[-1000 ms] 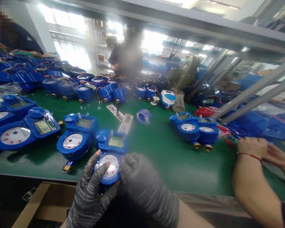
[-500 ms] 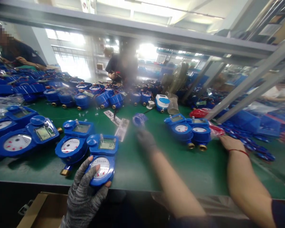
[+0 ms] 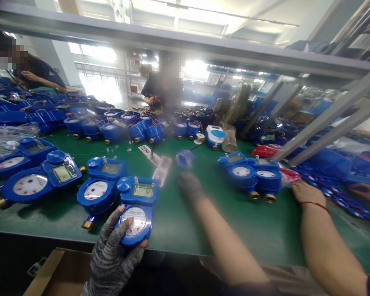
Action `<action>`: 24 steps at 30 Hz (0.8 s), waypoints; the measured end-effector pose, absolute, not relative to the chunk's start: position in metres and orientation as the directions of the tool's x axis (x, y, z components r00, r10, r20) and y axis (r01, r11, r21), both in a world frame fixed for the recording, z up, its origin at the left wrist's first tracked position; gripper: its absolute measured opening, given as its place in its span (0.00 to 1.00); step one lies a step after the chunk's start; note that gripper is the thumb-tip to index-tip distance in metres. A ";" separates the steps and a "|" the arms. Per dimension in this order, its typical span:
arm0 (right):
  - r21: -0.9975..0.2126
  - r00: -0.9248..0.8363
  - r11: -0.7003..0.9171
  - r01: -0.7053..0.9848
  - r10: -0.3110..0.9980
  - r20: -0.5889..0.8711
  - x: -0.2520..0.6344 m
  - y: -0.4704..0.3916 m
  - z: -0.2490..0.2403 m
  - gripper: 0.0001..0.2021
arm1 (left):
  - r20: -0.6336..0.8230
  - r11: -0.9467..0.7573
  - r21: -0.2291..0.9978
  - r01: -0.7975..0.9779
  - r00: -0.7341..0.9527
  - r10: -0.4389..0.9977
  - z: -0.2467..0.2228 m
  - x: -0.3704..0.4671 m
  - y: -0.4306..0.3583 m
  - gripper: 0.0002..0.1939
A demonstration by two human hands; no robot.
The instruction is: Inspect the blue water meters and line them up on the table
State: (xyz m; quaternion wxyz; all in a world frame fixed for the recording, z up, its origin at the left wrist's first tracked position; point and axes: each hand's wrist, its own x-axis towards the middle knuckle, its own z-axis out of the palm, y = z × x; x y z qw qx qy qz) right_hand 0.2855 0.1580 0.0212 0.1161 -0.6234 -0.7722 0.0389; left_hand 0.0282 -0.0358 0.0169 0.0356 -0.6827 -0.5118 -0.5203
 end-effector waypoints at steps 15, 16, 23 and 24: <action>-0.177 -0.199 0.237 0.955 0.958 0.206 0.284 0.166 0.027 0.08 | 0.751 -0.473 0.496 0.728 -0.086 0.655 0.023 0.029 -0.040 0.26; -0.185 -0.184 0.231 0.955 0.953 0.240 0.282 0.164 0.033 0.08 | 0.748 -0.458 0.517 0.724 -0.121 0.653 0.022 0.030 -0.040 0.28; -0.216 -0.491 0.744 0.632 0.601 0.631 0.207 0.086 0.119 0.07 | 0.665 -0.366 0.651 0.665 -0.267 0.698 0.012 0.036 -0.041 0.45; -0.167 -0.593 0.824 0.542 0.515 0.619 0.192 0.075 0.127 0.06 | 0.647 -0.344 0.664 0.664 -0.280 0.709 0.012 0.037 -0.042 0.46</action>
